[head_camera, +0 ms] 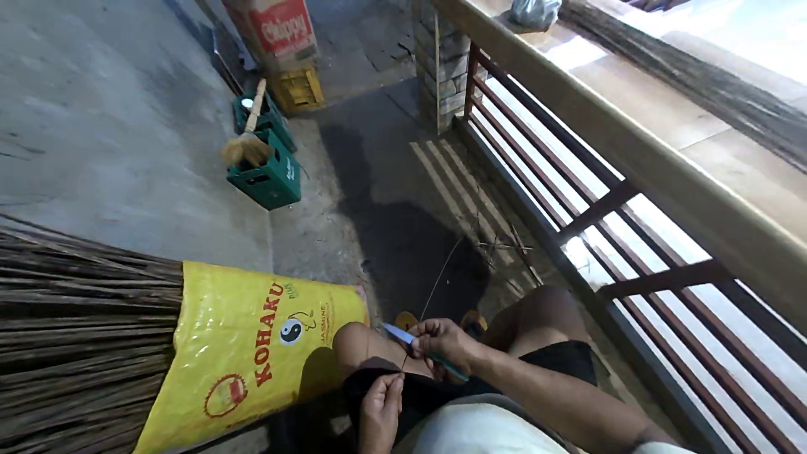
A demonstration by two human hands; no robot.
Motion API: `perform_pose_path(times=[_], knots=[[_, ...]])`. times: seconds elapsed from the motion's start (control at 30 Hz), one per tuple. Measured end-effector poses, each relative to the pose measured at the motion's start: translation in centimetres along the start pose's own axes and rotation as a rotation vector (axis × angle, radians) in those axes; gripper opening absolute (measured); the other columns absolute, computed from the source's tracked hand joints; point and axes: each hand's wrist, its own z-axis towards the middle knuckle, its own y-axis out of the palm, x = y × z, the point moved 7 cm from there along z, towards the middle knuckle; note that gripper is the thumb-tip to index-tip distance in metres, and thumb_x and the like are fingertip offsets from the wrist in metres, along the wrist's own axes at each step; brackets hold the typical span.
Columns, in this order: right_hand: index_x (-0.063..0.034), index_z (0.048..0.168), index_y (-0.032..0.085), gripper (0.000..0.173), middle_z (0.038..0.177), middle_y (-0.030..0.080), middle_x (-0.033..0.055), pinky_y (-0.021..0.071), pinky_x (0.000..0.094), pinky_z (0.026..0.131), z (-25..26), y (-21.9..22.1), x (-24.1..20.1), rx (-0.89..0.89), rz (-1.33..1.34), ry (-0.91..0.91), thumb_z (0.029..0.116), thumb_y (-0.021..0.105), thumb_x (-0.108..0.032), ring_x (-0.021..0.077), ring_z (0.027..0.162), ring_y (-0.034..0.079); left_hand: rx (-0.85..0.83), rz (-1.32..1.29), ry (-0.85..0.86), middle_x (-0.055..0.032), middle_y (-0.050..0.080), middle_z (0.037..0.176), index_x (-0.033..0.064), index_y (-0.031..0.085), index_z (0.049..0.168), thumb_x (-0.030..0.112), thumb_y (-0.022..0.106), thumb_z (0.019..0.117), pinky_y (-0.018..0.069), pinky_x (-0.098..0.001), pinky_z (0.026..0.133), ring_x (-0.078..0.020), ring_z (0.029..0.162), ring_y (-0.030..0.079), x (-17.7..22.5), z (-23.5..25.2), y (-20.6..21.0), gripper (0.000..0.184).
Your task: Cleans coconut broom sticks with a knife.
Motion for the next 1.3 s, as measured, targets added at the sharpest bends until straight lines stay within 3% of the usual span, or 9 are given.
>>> perform_pose_path(times=[0.13, 0.4, 0.53, 0.63, 0.8, 0.97, 1.1, 1.2, 1.3], knots=[[0.0024, 0.120, 0.062, 0.022, 0.083, 0.068, 0.0038, 0.0511, 0.0226, 0.053, -0.4, -4.5, -4.3, 0.145, 0.007, -0.053, 0.1009, 0.060, -0.007, 0.0077, 0.059, 0.059, -0.004, 0.030, 0.024, 0.0032, 0.062, 0.072, -0.0050, 0.069, 0.102, 0.002, 0.058, 0.0982, 0.0473, -0.0155, 0.057, 0.0017, 0.058, 0.053, -0.9, -1.5, -1.3, 0.013], [-0.0009, 0.114, 0.065, 0.016, 0.081, 0.067, 0.0012, 0.0483, 0.0191, 0.047, -2.5, -10.4, -6.8, 0.137, -0.107, 0.039, 0.1007, 0.060, -0.009, 0.0048, 0.053, 0.056, -0.056, 0.065, 0.046, 0.0066, 0.061, 0.070, -0.0061, 0.068, 0.102, 0.000, 0.056, 0.0969, 0.0472, -0.0142, 0.058, 0.0045, 0.058, 0.053, -2.0, -2.9, -4.0, 0.014], [-0.0011, 0.123, 0.058, 0.020, 0.080, 0.062, -0.0005, 0.0442, 0.0156, 0.045, -4.0, -16.7, -9.9, 0.441, 0.047, -0.058, 0.1063, 0.050, -0.009, 0.0017, 0.051, 0.051, 0.038, 0.112, 0.044, 0.0052, 0.061, 0.072, -0.0087, 0.066, 0.104, 0.001, 0.054, 0.0981, 0.0490, -0.0145, 0.060, 0.0046, 0.060, 0.054, -3.4, -3.0, -7.3, 0.016], [-0.0018, 0.124, 0.058, 0.020, 0.081, 0.064, 0.0038, 0.0467, 0.0182, 0.044, -5.5, -19.9, -10.6, 0.613, 0.134, -0.153, 0.1064, 0.052, -0.009, 0.0056, 0.051, 0.054, 0.107, 0.121, 0.005, 0.0056, 0.059, 0.071, -0.0086, 0.065, 0.105, 0.005, 0.053, 0.1006, 0.0487, -0.0150, 0.060, 0.0042, 0.059, 0.054, -4.2, -3.0, -9.0, 0.018], [-0.0004, 0.125, 0.059, 0.025, 0.086, 0.069, 0.0022, 0.0522, 0.0226, 0.053, -4.7, -11.7, -7.3, 0.335, -0.053, -0.142, 0.1011, 0.058, -0.008, 0.0077, 0.060, 0.060, 0.098, 0.096, -0.014, 0.0022, 0.061, 0.074, -0.0067, 0.066, 0.107, 0.008, 0.057, 0.1002, 0.0479, -0.0174, 0.058, 0.0006, 0.059, 0.053, -1.5, -1.1, -6.1, 0.019], [-0.0033, 0.143, 0.049, 0.046, 0.084, 0.066, 0.0034, 0.0506, 0.0230, 0.050, -1.6, -1.9, -3.5, -0.054, 0.031, -0.075, 0.0991, 0.060, -0.011, 0.0076, 0.055, 0.057, 0.040, 0.029, 0.087, 0.0043, 0.064, 0.075, -0.0045, 0.067, 0.103, 0.003, 0.057, 0.0980, 0.0488, -0.0156, 0.057, 0.0021, 0.059, 0.055, 1.7, 0.2, -2.3, 0.013], [-0.0025, 0.123, 0.060, 0.025, 0.083, 0.068, 0.0016, 0.0507, 0.0212, 0.050, -0.2, -2.5, -5.5, -0.005, 0.073, -0.171, 0.0992, 0.060, -0.011, 0.0061, 0.056, 0.059, -0.058, -0.041, 0.050, 0.0096, 0.060, 0.068, -0.0004, 0.067, 0.102, 0.000, 0.053, 0.0981, 0.0454, -0.0142, 0.053, 0.0036, 0.055, 0.051, 1.5, -0.7, -2.7, 0.015], [-0.0012, 0.123, 0.061, 0.027, 0.083, 0.068, 0.0005, 0.0499, 0.0199, 0.049, -0.4, -5.3, -7.4, 0.085, 0.061, -0.187, 0.0983, 0.060, -0.010, 0.0050, 0.056, 0.058, -0.107, -0.122, -0.003, 0.0117, 0.060, 0.065, 0.0038, 0.067, 0.102, -0.001, 0.050, 0.0984, 0.0437, -0.0135, 0.051, 0.0043, 0.052, 0.050, 0.5, -1.5, -4.0, 0.018], [0.0005, 0.124, 0.060, 0.022, 0.084, 0.068, 0.0008, 0.0489, 0.0174, 0.050, -1.3, -9.4, -10.0, 0.242, 0.030, -0.194, 0.1044, 0.053, -0.007, 0.0031, 0.056, 0.057, -0.140, -0.150, -0.074, 0.0123, 0.059, 0.063, 0.0062, 0.068, 0.101, 0.000, 0.049, 0.0986, 0.0416, -0.0132, 0.049, 0.0047, 0.050, 0.048, -1.2, -2.2, -5.2, 0.020]])
